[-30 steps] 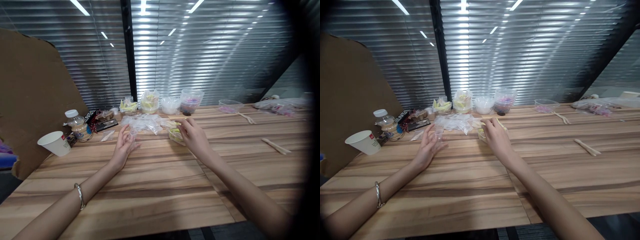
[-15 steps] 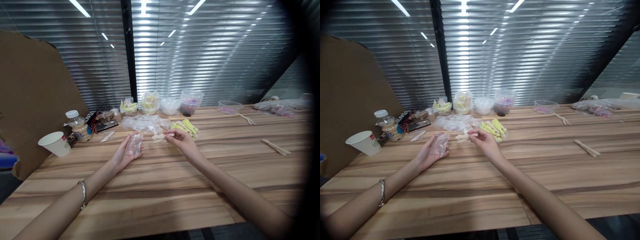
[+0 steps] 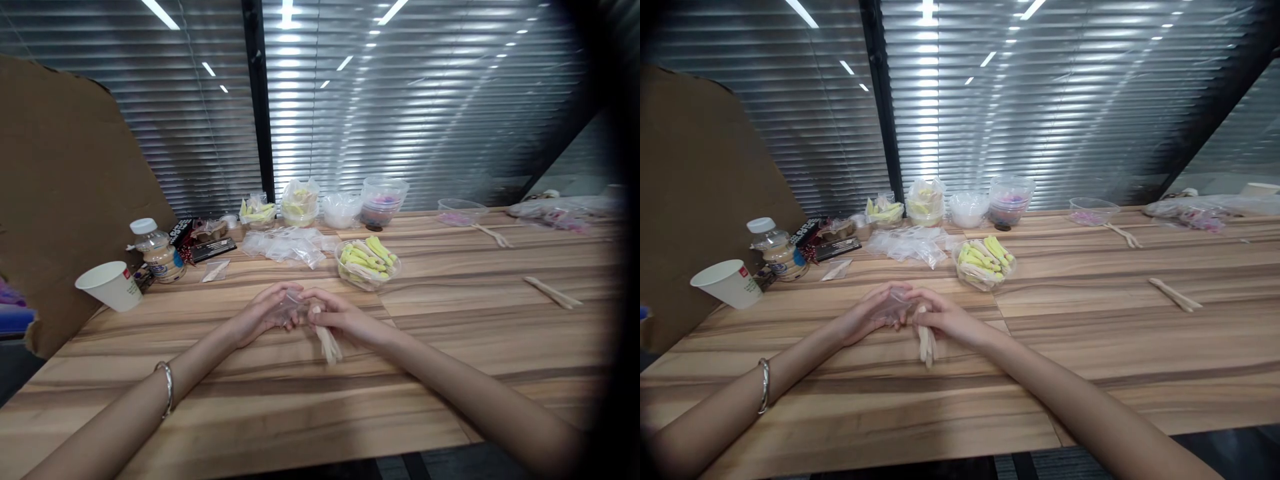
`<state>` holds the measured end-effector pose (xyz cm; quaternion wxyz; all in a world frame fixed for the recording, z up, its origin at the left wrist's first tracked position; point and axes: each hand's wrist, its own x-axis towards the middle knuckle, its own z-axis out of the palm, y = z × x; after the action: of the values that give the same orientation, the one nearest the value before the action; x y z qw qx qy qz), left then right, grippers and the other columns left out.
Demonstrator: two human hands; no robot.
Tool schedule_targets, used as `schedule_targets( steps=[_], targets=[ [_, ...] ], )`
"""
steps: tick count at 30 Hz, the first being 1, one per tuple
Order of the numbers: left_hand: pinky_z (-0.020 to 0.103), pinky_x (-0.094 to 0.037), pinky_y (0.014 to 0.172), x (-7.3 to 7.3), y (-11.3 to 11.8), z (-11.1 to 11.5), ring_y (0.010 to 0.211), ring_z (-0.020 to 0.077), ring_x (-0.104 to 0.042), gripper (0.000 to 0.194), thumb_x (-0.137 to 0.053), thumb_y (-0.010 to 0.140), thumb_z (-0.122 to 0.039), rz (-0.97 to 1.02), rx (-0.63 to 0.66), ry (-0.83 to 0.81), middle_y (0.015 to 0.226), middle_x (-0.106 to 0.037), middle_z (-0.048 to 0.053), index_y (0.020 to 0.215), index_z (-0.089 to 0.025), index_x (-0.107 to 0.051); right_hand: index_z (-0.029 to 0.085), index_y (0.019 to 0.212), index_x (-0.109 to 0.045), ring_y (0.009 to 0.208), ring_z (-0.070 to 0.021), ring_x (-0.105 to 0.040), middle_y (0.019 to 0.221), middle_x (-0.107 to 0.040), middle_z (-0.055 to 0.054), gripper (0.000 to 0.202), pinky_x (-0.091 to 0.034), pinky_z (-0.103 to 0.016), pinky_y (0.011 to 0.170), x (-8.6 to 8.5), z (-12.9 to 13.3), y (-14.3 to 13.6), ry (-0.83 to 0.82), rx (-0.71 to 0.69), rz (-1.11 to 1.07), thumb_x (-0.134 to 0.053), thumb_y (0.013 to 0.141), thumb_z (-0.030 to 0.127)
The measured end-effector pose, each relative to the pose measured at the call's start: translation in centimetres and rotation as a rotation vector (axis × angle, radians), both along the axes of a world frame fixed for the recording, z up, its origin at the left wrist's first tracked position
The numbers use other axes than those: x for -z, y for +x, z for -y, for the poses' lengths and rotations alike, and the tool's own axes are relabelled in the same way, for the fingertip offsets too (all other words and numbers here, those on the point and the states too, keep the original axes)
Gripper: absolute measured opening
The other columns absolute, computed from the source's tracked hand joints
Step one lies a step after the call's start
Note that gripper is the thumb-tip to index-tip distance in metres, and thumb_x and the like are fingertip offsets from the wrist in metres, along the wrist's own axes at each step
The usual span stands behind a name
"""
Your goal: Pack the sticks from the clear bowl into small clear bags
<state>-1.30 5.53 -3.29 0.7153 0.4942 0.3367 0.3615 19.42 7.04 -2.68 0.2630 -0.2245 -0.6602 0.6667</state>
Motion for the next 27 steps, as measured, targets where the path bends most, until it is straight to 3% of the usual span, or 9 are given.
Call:
schedule_targets(
  steps=[3, 6, 12, 15, 18, 20, 24, 27],
  targets=[
    [0.021, -0.046, 0.068, -0.1, 0.1, 0.2, 0.076, 0.0095, -0.057, 0.047, -0.043, 0.080, -0.045, -0.022, 0.048, 0.014, 0.094, -0.058, 0.009, 0.119, -0.019, -0.044, 0.020, 0.117, -0.051, 0.063, -0.0089, -0.047, 0.079, -0.056, 0.000, 0.036, -0.038, -0.020, 0.059, 0.3, 0.2, -0.2, 0.171, -0.014, 0.070, -0.055, 0.081, 0.025],
    [0.021, -0.045, 0.070, -0.3, 0.3, 0.3, 0.078, 0.0089, -0.057, 0.045, -0.044, 0.080, -0.043, -0.062, 0.072, 0.000, 0.098, -0.057, 0.009, 0.118, -0.020, -0.044, 0.020, 0.114, -0.055, 0.068, -0.0097, -0.051, 0.094, -0.060, -0.002, 0.032, -0.042, -0.021, 0.064, 0.2, 0.6, -0.4, 0.323, 0.018, 0.118, -0.052, 0.082, 0.022],
    [0.022, -0.046, 0.072, -0.5, 0.3, 0.5, 0.079, 0.0081, -0.056, 0.044, -0.045, 0.080, -0.041, -0.076, 0.105, 0.022, 0.106, -0.055, 0.011, 0.118, -0.020, -0.044, 0.017, 0.101, -0.061, 0.093, -0.0159, -0.057, 0.098, -0.062, -0.004, 0.021, -0.042, -0.029, 0.087, -0.1, 1.4, -0.9, 0.429, 0.070, 0.134, -0.047, 0.085, 0.019],
    [0.022, -0.045, 0.072, -0.4, 0.3, 0.5, 0.077, 0.0081, -0.057, 0.043, -0.043, 0.081, -0.042, -0.078, 0.124, 0.033, 0.100, -0.057, 0.010, 0.118, -0.020, -0.044, 0.015, 0.095, -0.061, 0.088, -0.0157, -0.058, 0.093, -0.063, -0.005, 0.021, -0.044, -0.028, 0.081, 0.3, 1.5, -1.1, 0.384, 0.089, 0.134, -0.045, 0.088, 0.025],
    [0.020, -0.044, 0.068, -0.4, 0.4, 0.5, 0.072, 0.0074, -0.056, 0.044, -0.042, 0.081, -0.044, -0.090, 0.127, 0.028, 0.087, -0.057, 0.007, 0.117, -0.020, -0.045, 0.014, 0.090, -0.060, 0.067, -0.0114, -0.057, 0.089, -0.062, -0.006, 0.029, -0.044, -0.022, 0.059, 0.8, 1.6, -1.1, 0.241, 0.061, 0.119, -0.043, 0.089, 0.037],
    [0.020, -0.044, 0.067, -0.4, 0.4, 0.4, 0.069, 0.0068, -0.055, 0.044, -0.042, 0.080, -0.045, -0.109, 0.115, 0.017, 0.082, -0.055, 0.004, 0.117, -0.020, -0.045, 0.014, 0.091, -0.059, 0.050, -0.0068, -0.049, 0.090, -0.062, -0.006, 0.031, -0.036, -0.019, 0.044, 1.0, 1.6, -1.2, 0.122, 0.032, 0.118, -0.045, 0.088, 0.042],
    [0.018, -0.042, 0.061, -0.4, 0.4, 0.3, 0.065, 0.0057, -0.052, 0.045, -0.042, 0.079, -0.046, -0.132, 0.079, 0.010, 0.076, -0.053, 0.002, 0.116, -0.020, -0.047, 0.014, 0.093, -0.059, 0.042, -0.0031, -0.043, 0.090, -0.062, -0.006, 0.033, -0.031, -0.018, 0.041, 1.2, 1.5, -1.2, 0.028, 0.008, 0.114, -0.046, 0.087, 0.044],
    [0.018, -0.043, 0.065, -0.5, 0.4, 0.4, 0.071, 0.0065, -0.054, 0.044, -0.042, 0.080, -0.046, -0.108, 0.081, 0.001, 0.089, -0.057, 0.005, 0.116, -0.021, -0.047, 0.016, 0.098, -0.058, 0.043, -0.0044, -0.045, 0.091, -0.062, -0.005, 0.031, -0.032, -0.018, 0.041, 1.3, 1.3, -1.0, 0.079, 0.019, 0.139, -0.047, 0.086, 0.042]
  ],
)
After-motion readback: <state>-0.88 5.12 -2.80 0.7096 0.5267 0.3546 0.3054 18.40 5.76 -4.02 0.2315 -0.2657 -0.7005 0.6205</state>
